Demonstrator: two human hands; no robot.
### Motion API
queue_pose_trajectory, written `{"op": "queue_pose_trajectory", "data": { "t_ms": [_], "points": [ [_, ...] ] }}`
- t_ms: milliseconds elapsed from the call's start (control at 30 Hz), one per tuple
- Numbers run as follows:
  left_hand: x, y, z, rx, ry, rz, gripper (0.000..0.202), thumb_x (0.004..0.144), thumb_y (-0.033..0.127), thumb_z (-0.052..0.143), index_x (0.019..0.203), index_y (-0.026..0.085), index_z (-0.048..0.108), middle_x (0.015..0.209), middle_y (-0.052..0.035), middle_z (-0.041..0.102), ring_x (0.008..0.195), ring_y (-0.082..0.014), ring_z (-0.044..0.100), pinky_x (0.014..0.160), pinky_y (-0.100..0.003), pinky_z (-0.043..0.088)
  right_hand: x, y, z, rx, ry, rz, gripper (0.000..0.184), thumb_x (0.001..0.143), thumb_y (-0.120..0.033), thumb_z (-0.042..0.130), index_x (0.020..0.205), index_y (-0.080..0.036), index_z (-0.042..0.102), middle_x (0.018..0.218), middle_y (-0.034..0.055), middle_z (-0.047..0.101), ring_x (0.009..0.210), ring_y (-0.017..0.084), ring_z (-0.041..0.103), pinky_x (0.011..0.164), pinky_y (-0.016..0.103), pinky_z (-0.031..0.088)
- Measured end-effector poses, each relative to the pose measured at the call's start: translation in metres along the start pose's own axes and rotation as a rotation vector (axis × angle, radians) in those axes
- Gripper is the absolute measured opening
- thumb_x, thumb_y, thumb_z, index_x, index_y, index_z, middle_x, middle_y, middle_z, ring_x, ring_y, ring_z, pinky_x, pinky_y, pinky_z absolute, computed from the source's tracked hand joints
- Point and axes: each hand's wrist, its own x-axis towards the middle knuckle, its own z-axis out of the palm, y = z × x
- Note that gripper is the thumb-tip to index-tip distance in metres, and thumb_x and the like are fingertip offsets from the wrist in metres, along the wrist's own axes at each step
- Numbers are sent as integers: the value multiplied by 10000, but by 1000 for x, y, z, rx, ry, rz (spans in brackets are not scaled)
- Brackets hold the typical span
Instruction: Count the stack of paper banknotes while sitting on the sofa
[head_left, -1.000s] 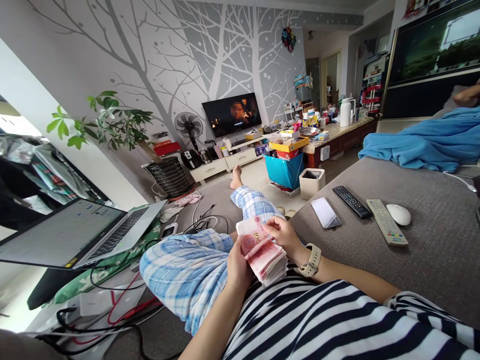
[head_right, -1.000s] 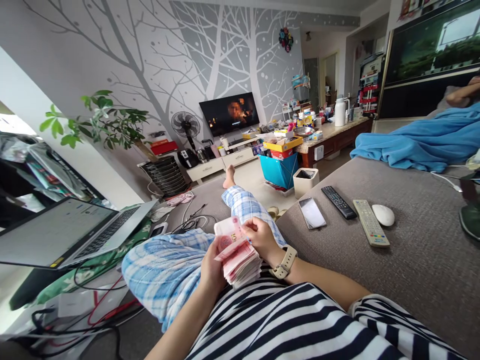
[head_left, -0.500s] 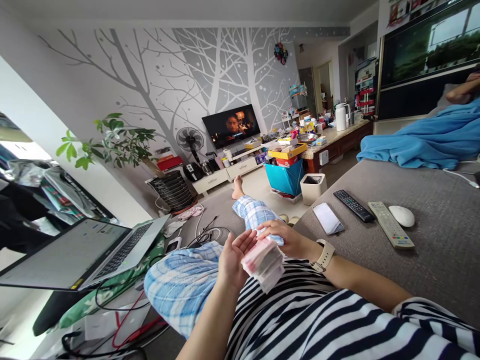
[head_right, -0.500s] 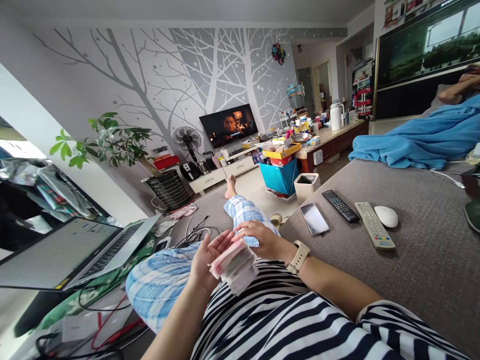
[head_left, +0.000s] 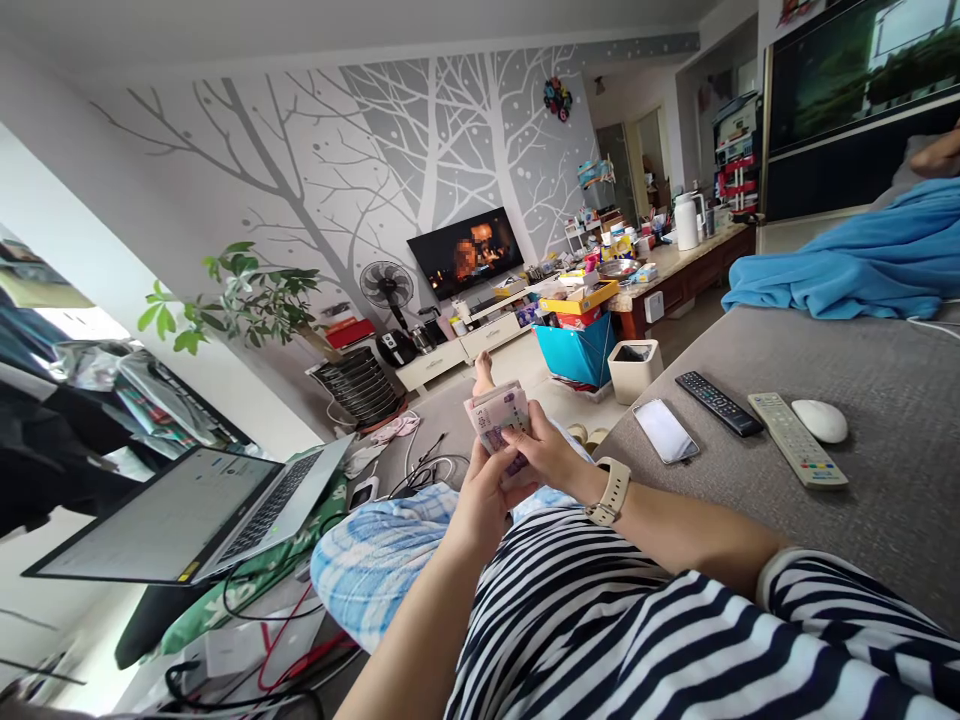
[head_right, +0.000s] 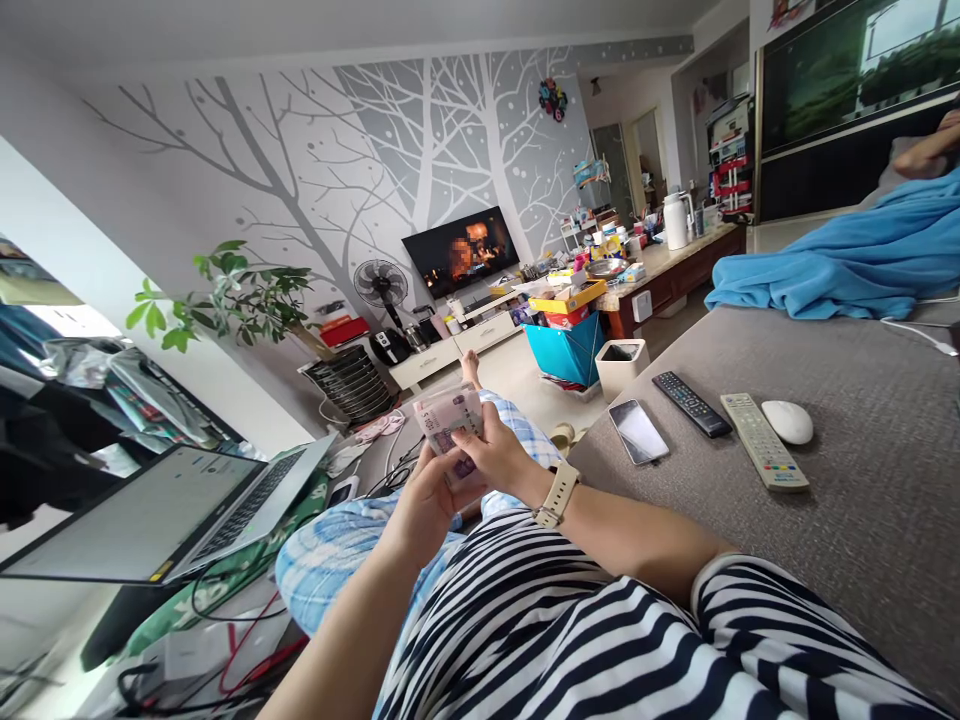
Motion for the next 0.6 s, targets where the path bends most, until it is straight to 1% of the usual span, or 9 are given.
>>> {"op": "queue_pose_trajectory", "data": {
  "t_ms": [100,200,267,333,400,433,500,567,600],
  "points": [
    [2,2,-10,120,37,5,552,734,206,762,1267,261,629,1035,-55,740,713,-189,690,540,-243,507,1,4,-3,25,-61,44,251,877,-337,621,1098,-235,559,1017,34,694,942,216,653,821,339,519],
    [8,5,-22,245,52,-11,400,706,149,766,1097,210,711,808,-33,726,590,-156,609,473,-213,394,2,6,-9,33,-53,23,223,846,-299,633,1055,-224,609,1040,41,709,1016,229,652,899,367,514],
    [13,8,-28,349,58,12,278,684,138,769,952,207,739,706,-8,687,595,-170,594,501,-228,407,1,6,-11,88,-44,51,207,822,-283,646,1019,-220,636,1028,40,722,1034,235,656,912,376,521],
    [16,7,-30,398,110,116,261,665,158,785,914,226,742,748,-2,695,675,-185,623,570,-234,456,-2,5,-10,182,-45,121,220,801,-284,661,1011,-218,651,1003,40,733,1005,240,670,878,376,540],
    [15,1,-27,278,143,189,406,664,171,790,1057,248,727,921,-19,736,786,-195,666,666,-250,507,-7,1,-8,288,-73,207,252,793,-297,667,1031,-213,657,966,43,739,948,240,683,831,371,551],
    [13,-3,-23,165,119,174,481,690,187,776,1159,255,696,1020,-36,744,856,-205,688,726,-272,530,-10,-1,-7,327,-100,245,261,795,-308,664,1036,-208,656,943,44,737,917,237,686,816,370,552],
    [9,-16,-16,-82,81,34,456,730,234,729,1183,217,676,1036,-70,753,880,-241,716,780,-342,566,-16,-3,-4,328,-150,285,262,809,-332,653,1036,-203,649,906,44,722,871,231,681,809,375,550],
    [6,-29,-10,-256,73,-167,404,766,268,684,1153,151,679,991,-116,762,902,-293,732,816,-417,587,-24,-2,-1,175,-145,251,242,818,-338,656,1021,-209,638,897,44,699,864,233,662,818,388,541],
    [4,-35,-7,-320,95,-205,386,779,270,660,1138,131,682,985,-127,765,906,-304,736,821,-434,593,-28,0,0,47,-121,206,227,814,-331,666,1004,-212,635,904,48,684,879,240,648,832,400,534]
  ]
}}
